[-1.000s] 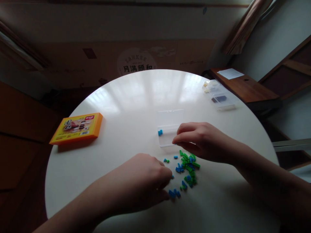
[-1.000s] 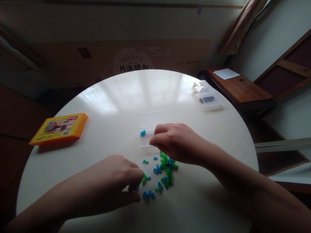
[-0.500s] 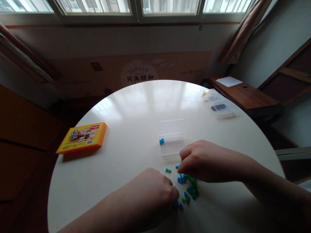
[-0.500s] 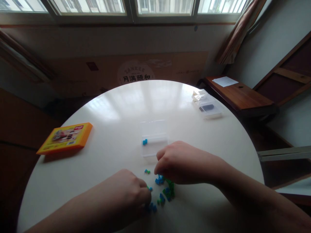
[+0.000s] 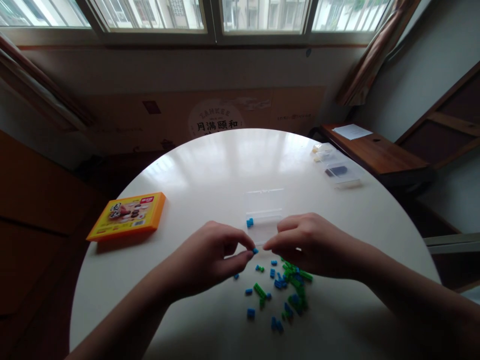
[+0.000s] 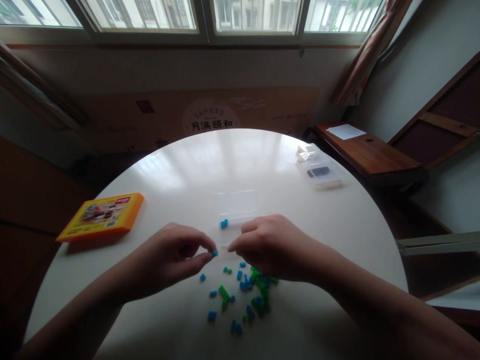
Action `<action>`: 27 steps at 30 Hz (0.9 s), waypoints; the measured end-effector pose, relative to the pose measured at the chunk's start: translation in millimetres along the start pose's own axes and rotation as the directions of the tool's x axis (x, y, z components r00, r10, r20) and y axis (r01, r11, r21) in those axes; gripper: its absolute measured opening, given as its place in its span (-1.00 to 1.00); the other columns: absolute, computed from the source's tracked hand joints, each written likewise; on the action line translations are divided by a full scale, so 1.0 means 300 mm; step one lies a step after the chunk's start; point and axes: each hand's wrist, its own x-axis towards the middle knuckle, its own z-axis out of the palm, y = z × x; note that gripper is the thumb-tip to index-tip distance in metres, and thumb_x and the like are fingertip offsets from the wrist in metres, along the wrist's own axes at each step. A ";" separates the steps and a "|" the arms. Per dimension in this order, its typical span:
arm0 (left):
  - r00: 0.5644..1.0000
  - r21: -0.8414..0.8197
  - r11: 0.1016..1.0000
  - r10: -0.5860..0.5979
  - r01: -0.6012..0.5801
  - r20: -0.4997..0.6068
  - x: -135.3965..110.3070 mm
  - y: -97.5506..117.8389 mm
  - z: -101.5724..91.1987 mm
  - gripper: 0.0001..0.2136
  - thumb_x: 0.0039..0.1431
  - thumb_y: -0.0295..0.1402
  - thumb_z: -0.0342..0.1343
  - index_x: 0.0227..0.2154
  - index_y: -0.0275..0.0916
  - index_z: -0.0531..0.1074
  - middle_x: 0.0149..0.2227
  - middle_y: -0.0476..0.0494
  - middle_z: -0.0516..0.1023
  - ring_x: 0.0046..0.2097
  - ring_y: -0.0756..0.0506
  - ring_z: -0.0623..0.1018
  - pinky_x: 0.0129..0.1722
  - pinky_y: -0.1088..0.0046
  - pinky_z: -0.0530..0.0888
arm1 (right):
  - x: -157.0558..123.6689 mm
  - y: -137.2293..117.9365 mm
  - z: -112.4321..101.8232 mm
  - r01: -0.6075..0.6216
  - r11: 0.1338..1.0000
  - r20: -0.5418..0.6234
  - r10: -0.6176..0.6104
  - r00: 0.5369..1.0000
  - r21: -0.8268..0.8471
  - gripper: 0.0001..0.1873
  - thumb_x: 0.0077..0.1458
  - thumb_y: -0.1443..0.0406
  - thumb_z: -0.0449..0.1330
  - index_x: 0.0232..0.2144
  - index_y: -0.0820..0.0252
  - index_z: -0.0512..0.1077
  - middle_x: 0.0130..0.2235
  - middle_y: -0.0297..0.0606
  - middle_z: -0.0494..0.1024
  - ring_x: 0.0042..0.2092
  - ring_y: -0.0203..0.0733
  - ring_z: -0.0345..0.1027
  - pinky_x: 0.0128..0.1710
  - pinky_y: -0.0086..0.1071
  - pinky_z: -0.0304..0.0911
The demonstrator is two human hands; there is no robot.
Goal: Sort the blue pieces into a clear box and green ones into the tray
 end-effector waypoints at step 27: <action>0.957 -0.720 0.676 -0.286 0.160 -0.056 0.064 -0.022 0.110 -0.67 0.10 -0.17 0.22 -0.14 -0.26 0.59 -0.53 -0.04 0.55 -0.27 -0.10 0.52 -0.25 0.41 0.43 | 0.041 0.005 0.075 -0.088 0.972 -0.463 -0.023 0.886 -0.217 -0.81 0.16 0.29 0.25 -0.17 0.19 0.57 -0.29 -0.21 0.57 -0.29 -0.24 0.39 -0.32 -0.37 0.30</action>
